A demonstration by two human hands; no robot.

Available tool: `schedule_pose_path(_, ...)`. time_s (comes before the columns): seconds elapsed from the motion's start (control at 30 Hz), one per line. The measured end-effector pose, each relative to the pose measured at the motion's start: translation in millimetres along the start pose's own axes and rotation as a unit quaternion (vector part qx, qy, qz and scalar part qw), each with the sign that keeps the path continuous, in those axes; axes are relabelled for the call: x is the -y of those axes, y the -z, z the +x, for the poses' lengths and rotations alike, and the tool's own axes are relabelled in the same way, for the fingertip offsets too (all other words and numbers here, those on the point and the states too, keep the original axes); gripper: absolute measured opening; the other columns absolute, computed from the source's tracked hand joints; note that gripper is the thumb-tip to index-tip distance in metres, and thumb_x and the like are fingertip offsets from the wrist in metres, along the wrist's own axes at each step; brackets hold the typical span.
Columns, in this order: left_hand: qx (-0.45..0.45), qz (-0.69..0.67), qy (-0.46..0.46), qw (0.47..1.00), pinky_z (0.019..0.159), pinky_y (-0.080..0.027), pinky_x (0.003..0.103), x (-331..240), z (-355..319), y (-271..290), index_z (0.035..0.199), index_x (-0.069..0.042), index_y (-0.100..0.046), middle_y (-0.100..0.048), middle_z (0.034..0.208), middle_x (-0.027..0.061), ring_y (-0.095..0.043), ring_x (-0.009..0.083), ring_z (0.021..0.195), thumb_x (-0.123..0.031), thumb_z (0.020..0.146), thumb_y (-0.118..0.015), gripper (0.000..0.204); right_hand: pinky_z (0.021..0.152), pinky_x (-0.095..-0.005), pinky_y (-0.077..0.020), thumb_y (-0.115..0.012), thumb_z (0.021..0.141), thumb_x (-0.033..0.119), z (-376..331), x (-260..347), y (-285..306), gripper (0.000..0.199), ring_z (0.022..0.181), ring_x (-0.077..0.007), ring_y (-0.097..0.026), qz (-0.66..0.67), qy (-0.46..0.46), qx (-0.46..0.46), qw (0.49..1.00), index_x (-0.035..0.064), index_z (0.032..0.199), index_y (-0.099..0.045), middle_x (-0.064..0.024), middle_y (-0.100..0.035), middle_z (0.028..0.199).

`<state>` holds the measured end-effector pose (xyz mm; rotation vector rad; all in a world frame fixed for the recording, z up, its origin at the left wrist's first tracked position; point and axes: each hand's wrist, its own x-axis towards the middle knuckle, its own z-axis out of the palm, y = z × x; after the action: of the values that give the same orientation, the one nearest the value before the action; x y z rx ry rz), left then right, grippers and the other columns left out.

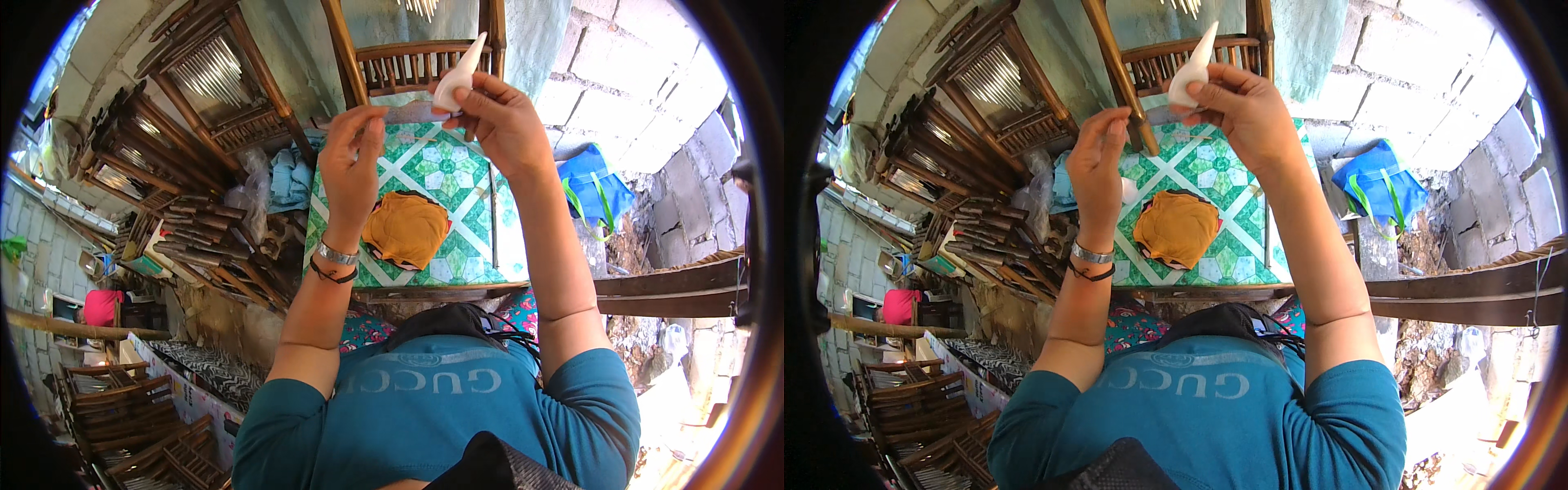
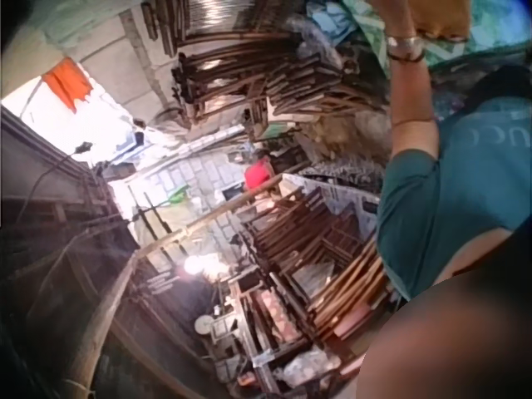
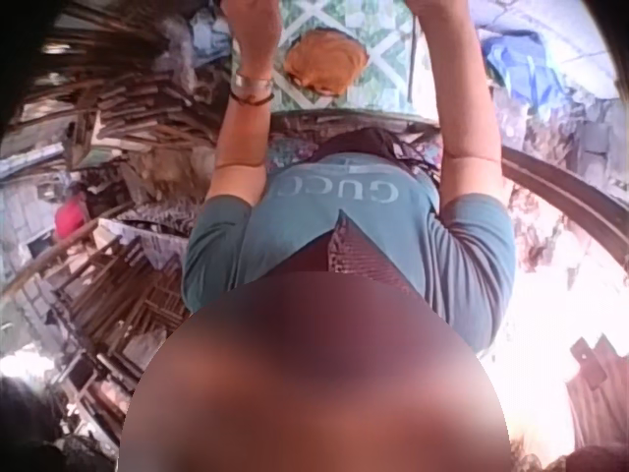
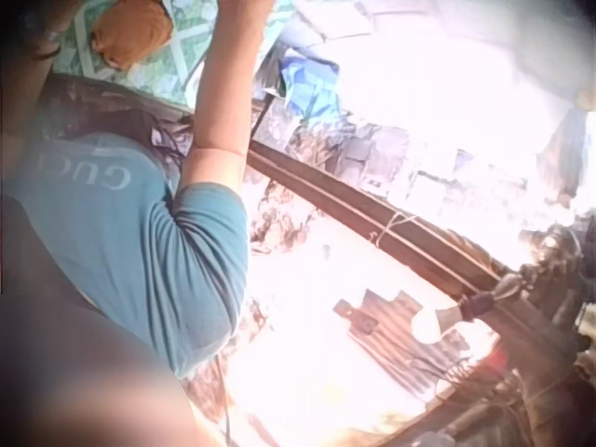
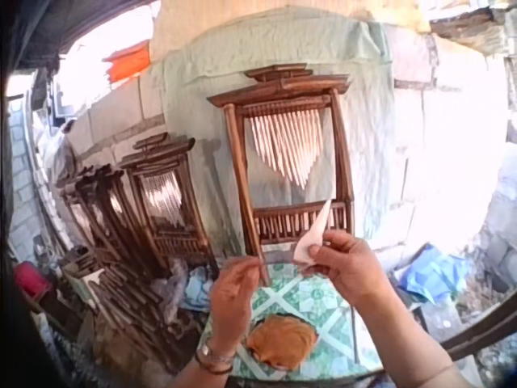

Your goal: The person applies glue to a bamboo chair frame and joins two sections together. They then lift and reposition the chair to align and press the joints, completing the assembly of one chair.

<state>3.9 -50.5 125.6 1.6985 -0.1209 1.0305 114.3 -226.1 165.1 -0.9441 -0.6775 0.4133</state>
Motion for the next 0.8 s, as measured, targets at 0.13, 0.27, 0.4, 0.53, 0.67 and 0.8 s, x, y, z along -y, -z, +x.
schedule_pose_path(0.13, 0.151, -0.171, 0.135, 0.964, 0.082, -0.052, 0.029, -22.8, 25.8, -9.5, 0.118, 0.001, -0.067, -0.068, 0.11, 0.0085, -0.063, 0.0147, 0.094, -0.032, 0.104, -0.052, 0.039, 0.066, -0.0262, -0.0528, -0.069, 0.092, 0.013, -15.3, -4.4, -6.3, 0.029, 0.075, -0.0149, -0.066, -0.008, -0.062, 0.049, 0.997, -0.0038, 0.116, -0.065, -0.0085, -0.07, 0.095)
schedule_pose_path(0.27, 0.275, -0.257, 0.222, 0.899, 0.086, -0.055, 0.032, -28.5, 34.3, -17.3, 0.121, 0.005, -0.063, -0.067, 0.115, 0.0134, -0.066, 0.0186, 0.099, -0.035, 0.104, -0.051, 0.045, 0.063, -0.0222, -0.0492, -0.072, 0.091, 0.021, -25.4, -13.1, -7.8, 0.027, 0.072, -0.0096, -0.062, 0.019, -0.132, 0.096, 0.986, 0.0003, 0.109, -0.068, -0.0041, -0.069, 0.091)
schedule_pose_path(0.4, 0.268, -0.278, 0.226, 0.894, 0.085, -0.057, 0.031, -18.7, 28.5, -22.3, 0.119, 0.006, -0.062, -0.066, 0.116, 0.0172, -0.067, 0.0222, 0.1, -0.031, 0.103, -0.053, 0.041, 0.057, -0.0212, -0.0452, -0.073, 0.091, 0.026, -33.2, -18.1, -4.0, 0.029, 0.068, -0.0085, -0.059, 0.082, -0.17, 0.109, 0.976, 0.0009, 0.105, -0.068, -0.0056, -0.07, 0.087)
schedule_pose_path(0.53, 0.264, -0.334, 0.213, 0.88, 0.082, -0.057, 0.031, -8.8, 22.2, -17.2, 0.114, 0.007, -0.065, -0.066, 0.116, 0.0181, -0.067, 0.0212, 0.099, -0.028, 0.102, -0.056, 0.038, 0.051, -0.0207, -0.0404, -0.074, 0.091, 0.029, -37.1, -28.6, -1.8, 0.031, 0.058, -0.0079, -0.055, 0.061, -0.15, 0.106, 0.981, 0.0007, 0.102, -0.069, -0.0055, -0.071, 0.081)
schedule_pose_path(0.67, 0.171, -0.244, 0.196, 0.934, 0.075, -0.052, 0.026, -7.0, 16.1, -23.7, 0.106, 0.003, -0.071, -0.071, 0.102, 0.0114, -0.065, 0.0134, 0.089, -0.026, 0.099, -0.062, 0.031, 0.051, -0.0281, -0.0432, -0.075, 0.089, 0.022, -38.5, -46.6, -5.8, 0.025, 0.058, -0.0169, -0.06, -0.21, 0.022, 0.009, 0.977, 0.0008, 0.101, -0.071, -0.0109, -0.072, 0.079)
schedule_pose_path(0.8, 0.063, -0.054, 0.147, 0.986, 0.072, -0.05, 0.022, -12.9, 2.5, -39.6, 0.1, 0.002, -0.075, -0.073, 0.093, 0.0081, -0.064, 0.0098, 0.082, -0.028, 0.098, -0.065, 0.031, 0.057, -0.036, -0.0488, -0.073, 0.087, 0.013, -42.8, -62.5, -15.7, 0.022, 0.062, -0.0277, -0.064, -0.481, 0.254, -0.1, 0.833, 0.0004, 0.104, -0.069, -0.0187, -0.068, 0.08)
